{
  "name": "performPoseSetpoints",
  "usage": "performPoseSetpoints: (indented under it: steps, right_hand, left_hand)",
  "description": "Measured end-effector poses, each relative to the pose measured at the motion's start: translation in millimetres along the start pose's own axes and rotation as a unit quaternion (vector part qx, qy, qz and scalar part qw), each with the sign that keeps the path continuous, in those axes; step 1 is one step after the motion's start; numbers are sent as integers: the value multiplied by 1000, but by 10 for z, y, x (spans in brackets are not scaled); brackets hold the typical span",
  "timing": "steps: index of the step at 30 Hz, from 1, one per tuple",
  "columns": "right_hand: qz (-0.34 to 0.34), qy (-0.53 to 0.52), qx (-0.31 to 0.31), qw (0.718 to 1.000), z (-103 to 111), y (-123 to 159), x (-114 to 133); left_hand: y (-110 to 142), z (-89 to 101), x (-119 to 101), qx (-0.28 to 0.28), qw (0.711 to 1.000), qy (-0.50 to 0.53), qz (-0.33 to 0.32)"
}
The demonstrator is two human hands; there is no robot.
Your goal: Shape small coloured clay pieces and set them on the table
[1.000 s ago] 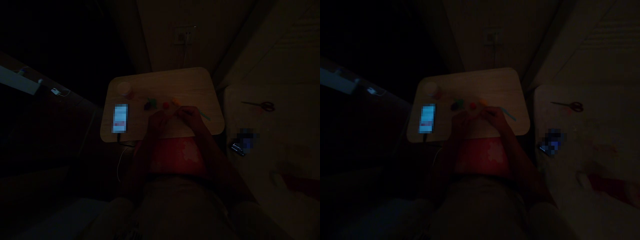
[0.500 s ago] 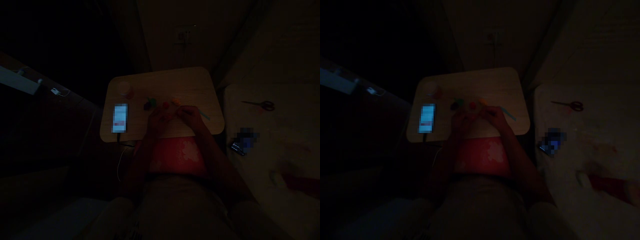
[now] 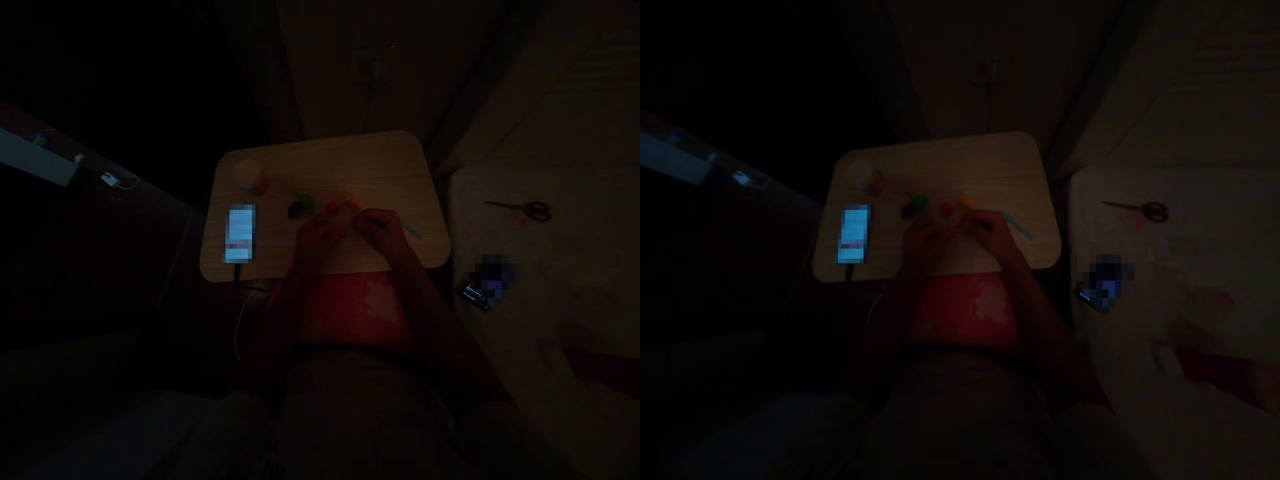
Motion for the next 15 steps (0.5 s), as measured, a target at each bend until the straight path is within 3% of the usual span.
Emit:
performPoseSetpoints:
  steps: [11, 15]
  right_hand:
    - [-6, -3, 7, 1000, 6, 4, -29]
    - [-6, -3, 2, 1000, 7, -1, -34]
  left_hand:
    - [-27, 12, -37, 20, 999, 32, -32]
    - [-26, 9, -20, 5, 1000, 18, -10]
Point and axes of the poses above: each hand's wrist, its own y-axis away from the middle knuckle, its own z-axis out of the back of the hand, x = y × z, the point moved 4 cm from there along -y, towards the middle knuckle, and after that the axes turned 7 degrees about -x, right-handed, at the moved point
